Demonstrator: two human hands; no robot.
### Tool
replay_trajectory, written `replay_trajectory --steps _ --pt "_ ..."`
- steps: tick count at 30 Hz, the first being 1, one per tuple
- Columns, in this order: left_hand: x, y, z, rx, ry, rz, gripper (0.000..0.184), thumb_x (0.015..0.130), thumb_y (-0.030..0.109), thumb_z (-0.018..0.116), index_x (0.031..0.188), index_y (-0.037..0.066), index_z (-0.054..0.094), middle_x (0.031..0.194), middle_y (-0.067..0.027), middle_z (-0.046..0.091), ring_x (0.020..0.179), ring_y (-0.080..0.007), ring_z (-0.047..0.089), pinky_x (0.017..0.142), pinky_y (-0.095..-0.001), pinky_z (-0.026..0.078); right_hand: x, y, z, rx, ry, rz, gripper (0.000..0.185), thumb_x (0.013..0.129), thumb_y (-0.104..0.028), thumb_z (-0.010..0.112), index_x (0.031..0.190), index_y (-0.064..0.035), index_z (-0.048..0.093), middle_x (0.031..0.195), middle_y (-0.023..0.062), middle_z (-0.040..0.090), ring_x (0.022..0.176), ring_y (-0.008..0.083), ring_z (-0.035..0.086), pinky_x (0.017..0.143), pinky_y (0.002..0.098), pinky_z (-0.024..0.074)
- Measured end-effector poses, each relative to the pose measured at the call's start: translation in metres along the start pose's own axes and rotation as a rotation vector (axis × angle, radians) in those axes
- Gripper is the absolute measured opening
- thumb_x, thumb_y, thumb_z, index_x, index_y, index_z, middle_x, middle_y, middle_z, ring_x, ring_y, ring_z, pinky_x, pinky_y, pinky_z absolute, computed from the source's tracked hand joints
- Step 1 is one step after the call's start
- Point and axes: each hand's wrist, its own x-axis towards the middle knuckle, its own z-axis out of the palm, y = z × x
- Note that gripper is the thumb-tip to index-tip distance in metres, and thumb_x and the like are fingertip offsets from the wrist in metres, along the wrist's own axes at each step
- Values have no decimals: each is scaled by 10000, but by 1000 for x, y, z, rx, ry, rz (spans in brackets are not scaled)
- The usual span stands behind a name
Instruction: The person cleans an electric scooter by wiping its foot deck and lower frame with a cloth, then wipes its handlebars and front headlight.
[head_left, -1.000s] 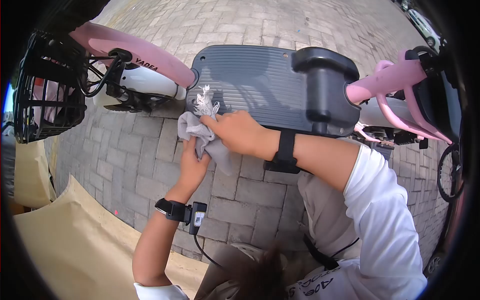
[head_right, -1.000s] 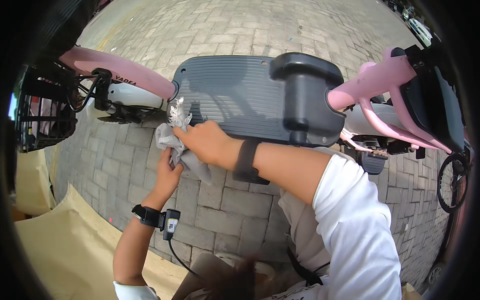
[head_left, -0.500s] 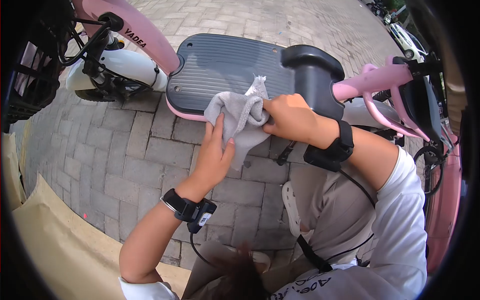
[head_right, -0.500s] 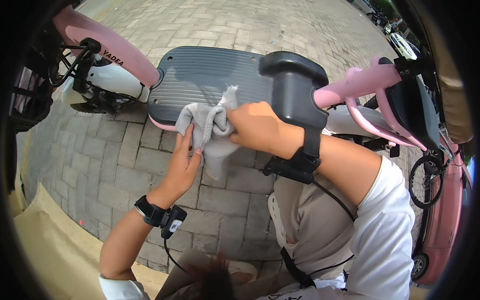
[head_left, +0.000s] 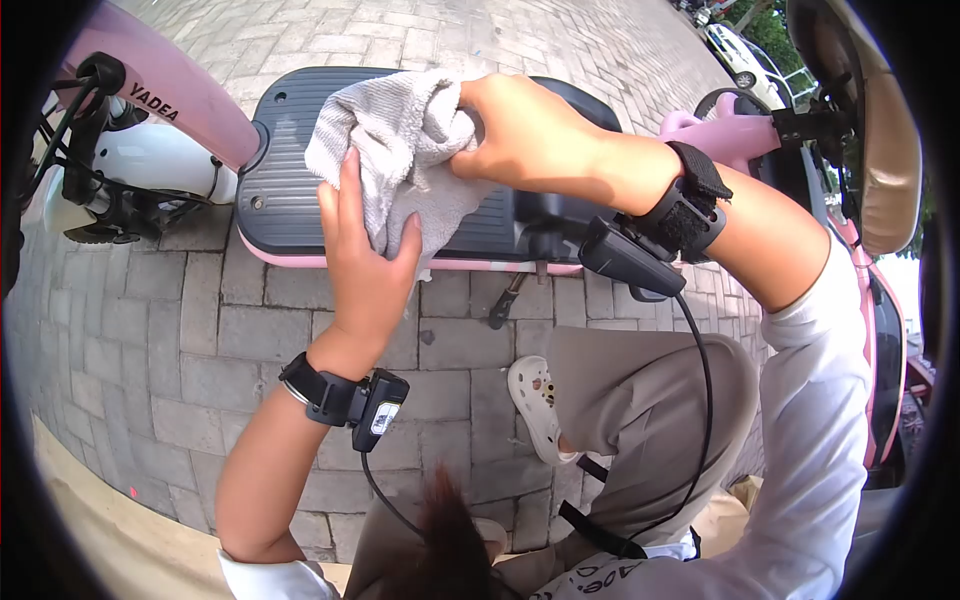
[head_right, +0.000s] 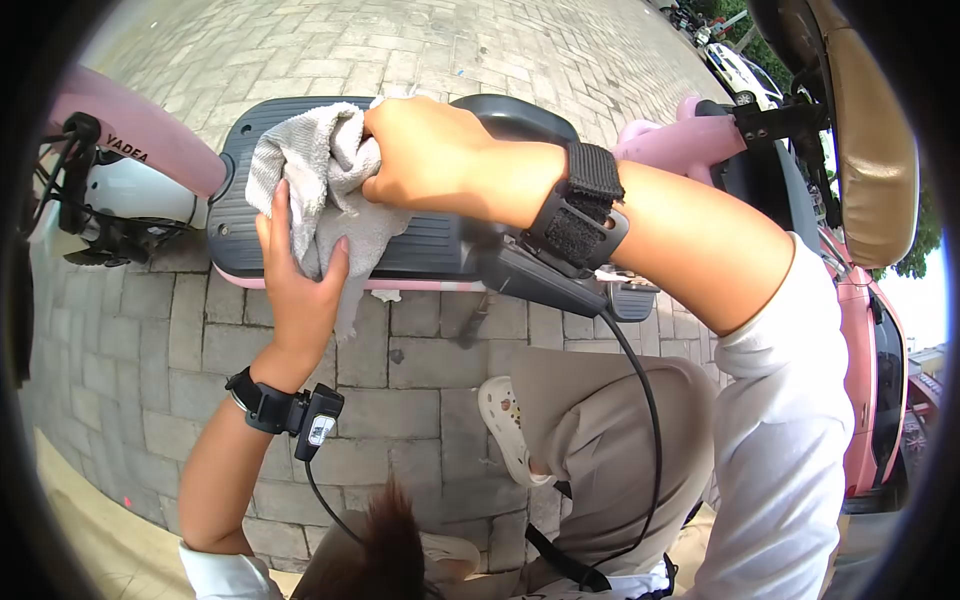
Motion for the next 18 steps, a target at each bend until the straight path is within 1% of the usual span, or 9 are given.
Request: replay_trajectory --steps 1,3,4,6,11,13,15,17,18 --pt "-2 -2 -3 33 49 64 676 707 35 623 1298 1 295 1145 -177 410 1082 -315 393 958 -386 251 4 -15 -9 -13 7 -6 286 634 -178 630 875 -26 607 741 136 626 748 292 610 673 350 479" --pt "-3 6 -8 3 128 142 621 690 -40 591 1265 -2 360 1086 -160 450 1055 -319 428 934 -375 288 10 -47 -30 -479 -180 -61 253 631 -176 640 838 -36 606 750 133 625 749 296 609 655 373 482" --pt "-2 13 -16 -16 95 129 624 678 -61 577 1262 -5 363 1094 -171 442 1050 -324 432 919 -357 309 14 -56 -33 -551 -158 -155 214 634 -162 634 810 -43 606 749 137 622 746 299 610 640 384 485" --pt "2 19 -23 0 131 148 624 656 -116 527 1252 -15 371 1104 -197 419 1020 -334 442 874 -309 355 26 -68 -35 -656 -159 -325 174 643 -154 627 782 -52 607 712 128 617 714 300 610 626 375 490" --pt "-5 9 -33 -12 223 144 574 680 -108 499 1236 -38 373 1092 -207 405 1013 -364 434 882 -328 350 42 -84 -30 -811 -210 -495 140 650 -154 618 758 -67 604 675 98 614 657 275 617 582 359 494" --pt "-12 8 -33 -1 175 152 560 681 -102 500 1224 -67 368 1078 -222 401 1022 -378 426 885 -349 348 42 -81 -20 -834 -129 -620 139 550 -147 652 585 -36 576 566 135 564 570 282 592 527 348 483" --pt "-16 3 -23 -57 172 144 557 670 -106 491 1212 -90 363 1087 -242 384 1023 -396 417 887 -363 344 36 -83 -17 -868 -205 -542 122 549 -134 643 577 -39 572 568 115 573 559 276 599 516 339 486" --pt "-20 -1 -10 -110 66 107 568 652 -114 481 1207 -97 360 1068 -247 375 990 -408 418 869 -370 353 33 -77 -8 -859 -327 -320 102 551 -113 632 586 -35 577 593 121 582 595 287 581 546 347 479" --pt "-21 -2 -1 -108 111 158 591 632 -122 467 1213 -76 367 1036 -231 377 949 -405 423 839 -367 365 27 -67 -2 -865 -336 -311 102 551 -113 632 586 -35 577 593 121 582 595 287 581 546 347 479"
